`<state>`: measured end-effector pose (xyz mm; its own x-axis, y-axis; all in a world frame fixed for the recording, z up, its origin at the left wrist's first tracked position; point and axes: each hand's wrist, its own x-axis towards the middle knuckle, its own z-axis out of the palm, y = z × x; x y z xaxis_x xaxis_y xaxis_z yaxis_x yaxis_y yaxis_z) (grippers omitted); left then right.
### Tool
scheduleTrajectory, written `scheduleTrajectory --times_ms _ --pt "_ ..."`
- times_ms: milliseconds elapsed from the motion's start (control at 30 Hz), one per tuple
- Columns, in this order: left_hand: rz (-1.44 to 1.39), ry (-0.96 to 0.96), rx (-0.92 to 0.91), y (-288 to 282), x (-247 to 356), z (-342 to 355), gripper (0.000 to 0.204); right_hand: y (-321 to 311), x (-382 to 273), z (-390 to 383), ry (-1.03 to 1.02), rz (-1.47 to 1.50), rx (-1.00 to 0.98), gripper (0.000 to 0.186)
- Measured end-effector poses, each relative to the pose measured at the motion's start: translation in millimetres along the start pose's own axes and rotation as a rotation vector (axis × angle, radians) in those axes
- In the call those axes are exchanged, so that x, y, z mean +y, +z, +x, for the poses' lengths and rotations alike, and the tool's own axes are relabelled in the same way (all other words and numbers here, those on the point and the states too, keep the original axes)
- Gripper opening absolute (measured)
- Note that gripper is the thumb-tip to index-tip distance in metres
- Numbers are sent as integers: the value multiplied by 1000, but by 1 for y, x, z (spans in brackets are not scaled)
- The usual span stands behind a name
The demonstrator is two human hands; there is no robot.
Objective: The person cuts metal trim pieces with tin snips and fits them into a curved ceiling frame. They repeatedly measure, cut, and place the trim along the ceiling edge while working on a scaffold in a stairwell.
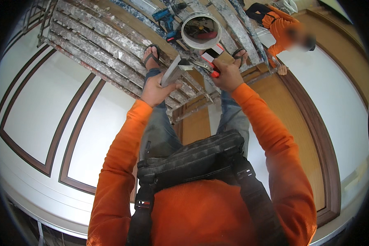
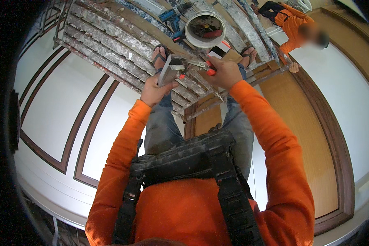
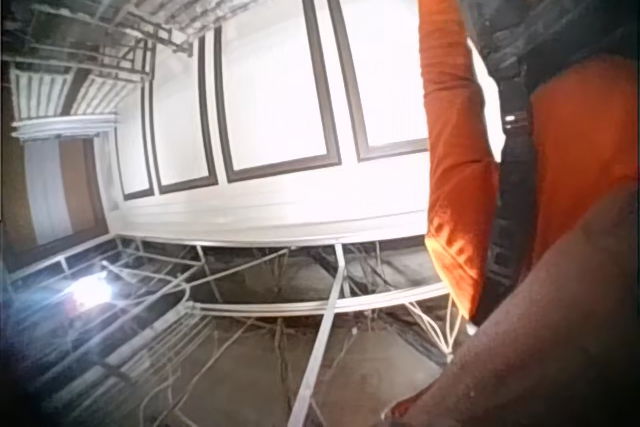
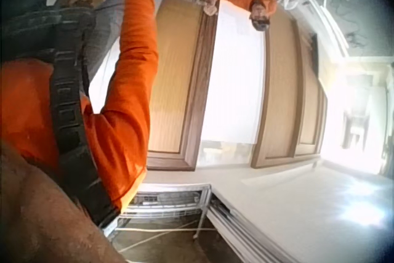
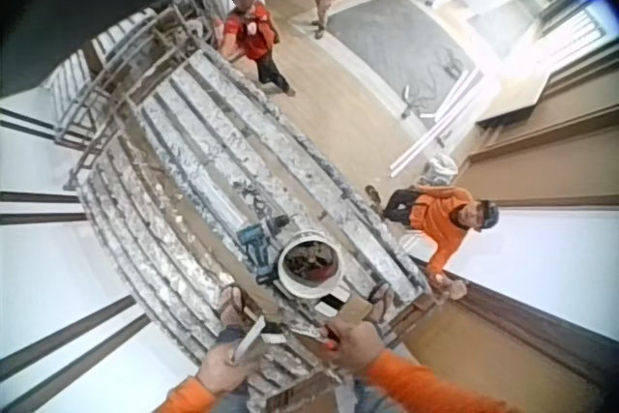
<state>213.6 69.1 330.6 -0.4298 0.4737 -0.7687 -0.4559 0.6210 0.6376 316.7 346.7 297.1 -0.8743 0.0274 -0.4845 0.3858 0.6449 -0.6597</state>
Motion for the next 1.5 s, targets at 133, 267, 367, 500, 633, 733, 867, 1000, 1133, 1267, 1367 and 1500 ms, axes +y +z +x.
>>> scheduleTrajectory --times_ms 133,267,367,500,633,733,867,1000,1133,1267,1367,1500 --pt "-170 -166 -259 -15 16 9 32 10 23 3 -42 129 -45 24" --pt "-237 -298 -423 -33 14 29 35 38 36 4 3 305 -103 25" --pt "-588 -321 -540 -39 -4 44 38 51 28 11 161 396 -175 30" --pt "-72 -197 -99 -31 -9 47 41 41 4 3 330 276 -111 35" --pt "185 -32 108 -36 -21 45 44 25 -8 -6 399 173 -118 40" --pt "157 5 132 -37 -20 43 43 9 -20 2 170 -100 96 43" --pt "108 -92 56 -42 3 36 37 1 -10 18 43 -287 231 43" --pt "-49 -255 -54 -47 11 38 28 -10 -10 27 37 -182 137 38" --pt "-129 -201 -78 -43 14 38 25 -11 -13 30 55 -183 82 35" --pt "-151 -226 -109 -45 11 41 27 -15 -13 32 97 -189 -14 36" --pt "-8 -186 -78 -48 21 40 29 -8 -5 29 -2 66 -73 23" --pt "80 -21 -42 -50 6 39 31 -11 -5 27 676 1108 -828 28"
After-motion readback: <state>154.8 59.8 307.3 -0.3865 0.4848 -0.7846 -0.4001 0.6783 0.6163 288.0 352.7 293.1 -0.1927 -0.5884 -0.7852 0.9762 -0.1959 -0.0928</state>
